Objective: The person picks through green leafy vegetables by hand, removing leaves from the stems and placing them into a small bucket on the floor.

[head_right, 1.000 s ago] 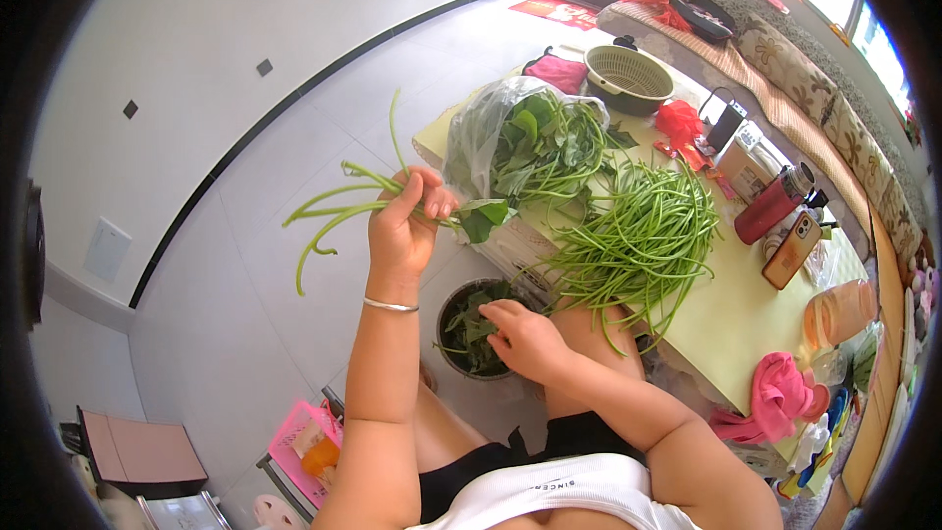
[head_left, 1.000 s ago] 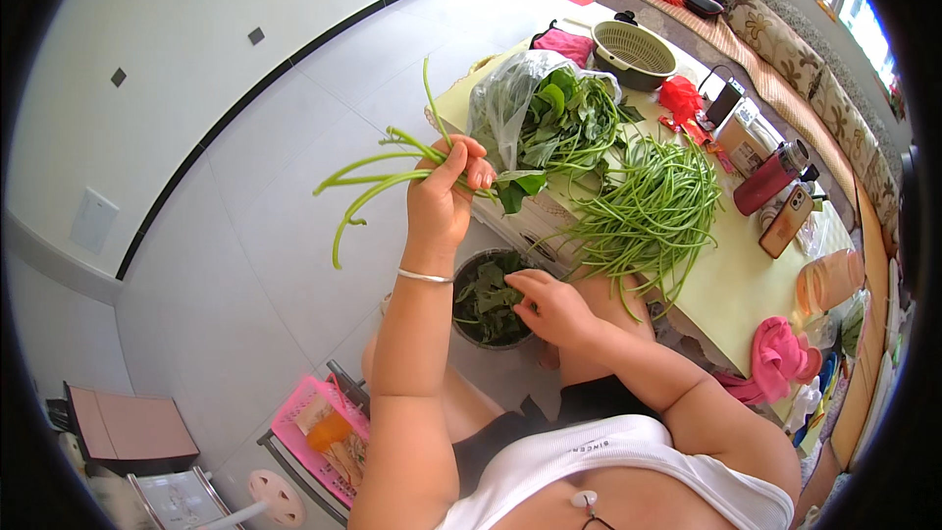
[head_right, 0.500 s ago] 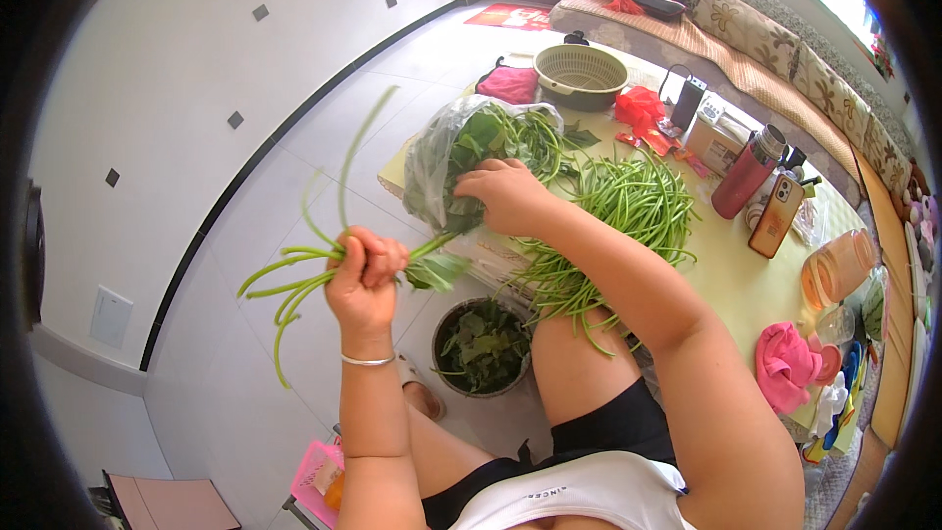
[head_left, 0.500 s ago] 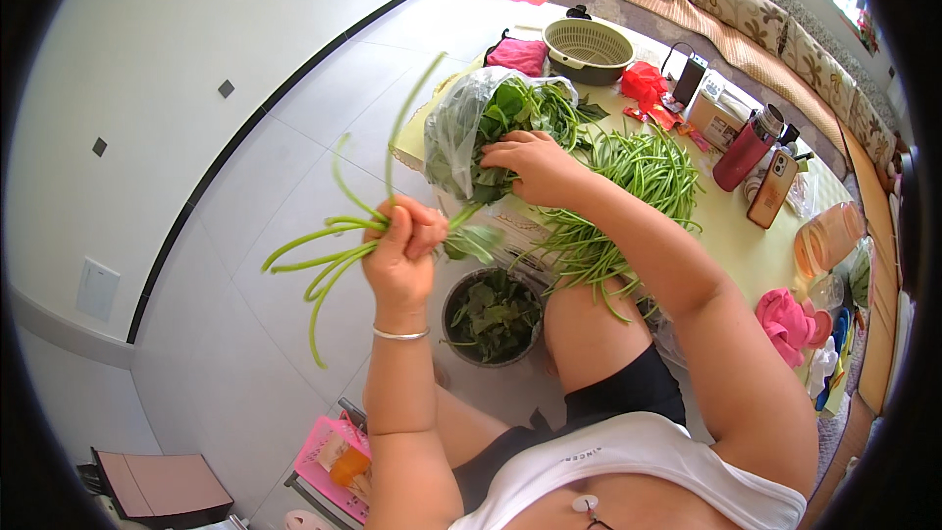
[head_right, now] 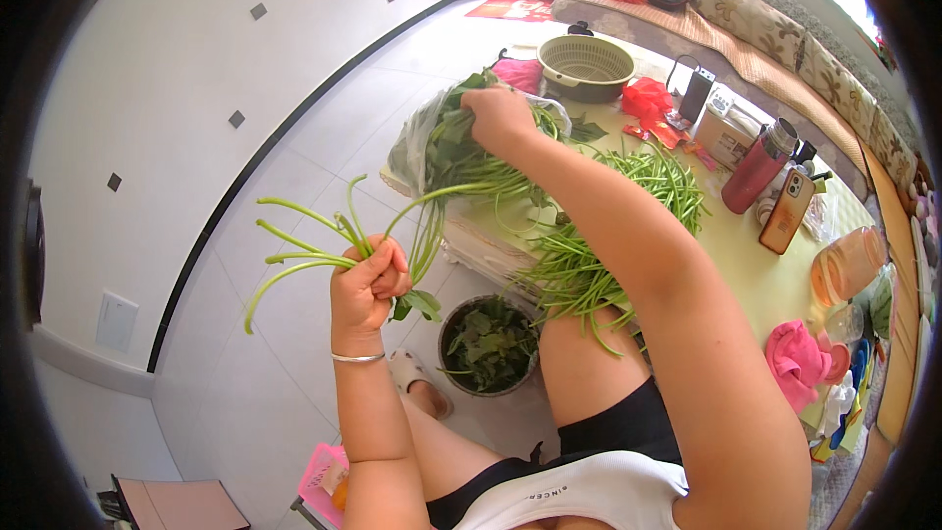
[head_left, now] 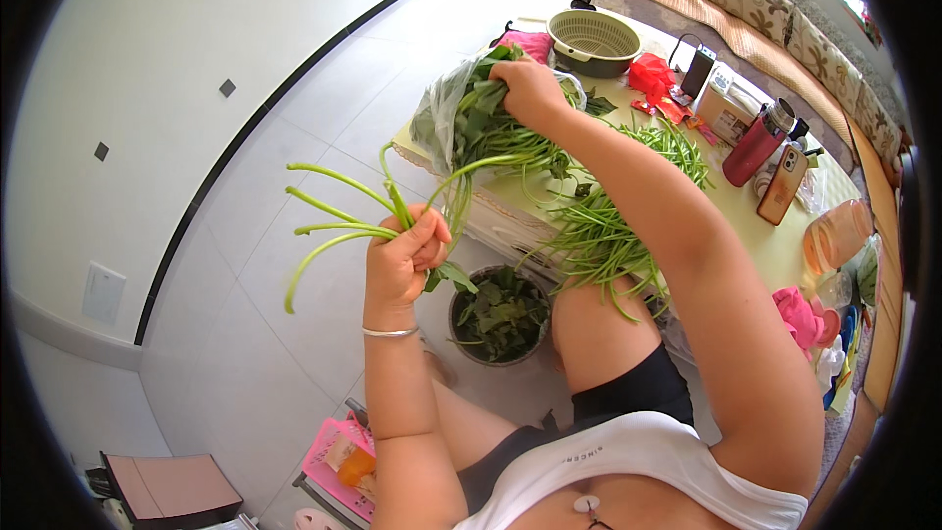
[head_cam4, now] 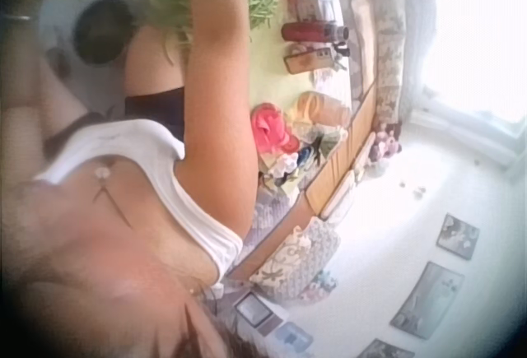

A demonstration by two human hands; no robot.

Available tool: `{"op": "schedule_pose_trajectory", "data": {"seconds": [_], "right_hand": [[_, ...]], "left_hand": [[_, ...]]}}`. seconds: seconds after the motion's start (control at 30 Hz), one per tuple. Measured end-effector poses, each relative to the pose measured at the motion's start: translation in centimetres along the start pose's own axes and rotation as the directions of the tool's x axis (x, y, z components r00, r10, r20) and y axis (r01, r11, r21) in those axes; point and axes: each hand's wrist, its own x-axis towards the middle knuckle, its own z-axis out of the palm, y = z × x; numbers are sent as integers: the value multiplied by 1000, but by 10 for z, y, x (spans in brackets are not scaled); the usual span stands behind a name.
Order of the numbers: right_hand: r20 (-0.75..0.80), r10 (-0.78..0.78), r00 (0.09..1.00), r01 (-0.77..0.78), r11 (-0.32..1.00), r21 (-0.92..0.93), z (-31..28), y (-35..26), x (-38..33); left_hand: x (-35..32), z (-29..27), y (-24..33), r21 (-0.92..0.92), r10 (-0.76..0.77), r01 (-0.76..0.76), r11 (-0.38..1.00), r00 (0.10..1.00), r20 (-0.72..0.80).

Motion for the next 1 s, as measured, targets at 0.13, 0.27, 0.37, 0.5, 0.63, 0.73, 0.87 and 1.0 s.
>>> {"op": "schedule_pose_trajectory", "data": {"seconds": [0.13,0.27,0.37,0.5,0.63,0.73,0.87,1.0], "right_hand": [[-16,155,988,-154,988,23,-1,12,27],[-87,194,977,-192,981,23,-5,39,39],[-59,217,974,-219,976,-24,-6,34,39],[-17,199,980,-199,971,-133,-1,17,20],[-17,92,996,-94,985,-142,8,11,5],[94,-8,996,30,971,-236,22,5,-13],[201,-2,980,76,931,-358,19,-23,-48],[-72,-228,971,187,913,-364,-12,-56,-94]], "left_hand": [[-4,-6,4,-18,-8,8,1000,1000,5],[-16,-14,24,-48,142,-146,988,986,-87],[-31,-16,44,-134,381,-388,912,922,-73],[-51,-13,64,-204,537,-556,805,831,-148],[-103,-10,92,-314,687,-689,653,714,-136],[-126,-12,102,-301,672,-675,673,729,-132],[-113,-22,90,-298,532,-543,785,837,-124],[-70,-12,36,-204,246,-266,942,962,-119]]}}
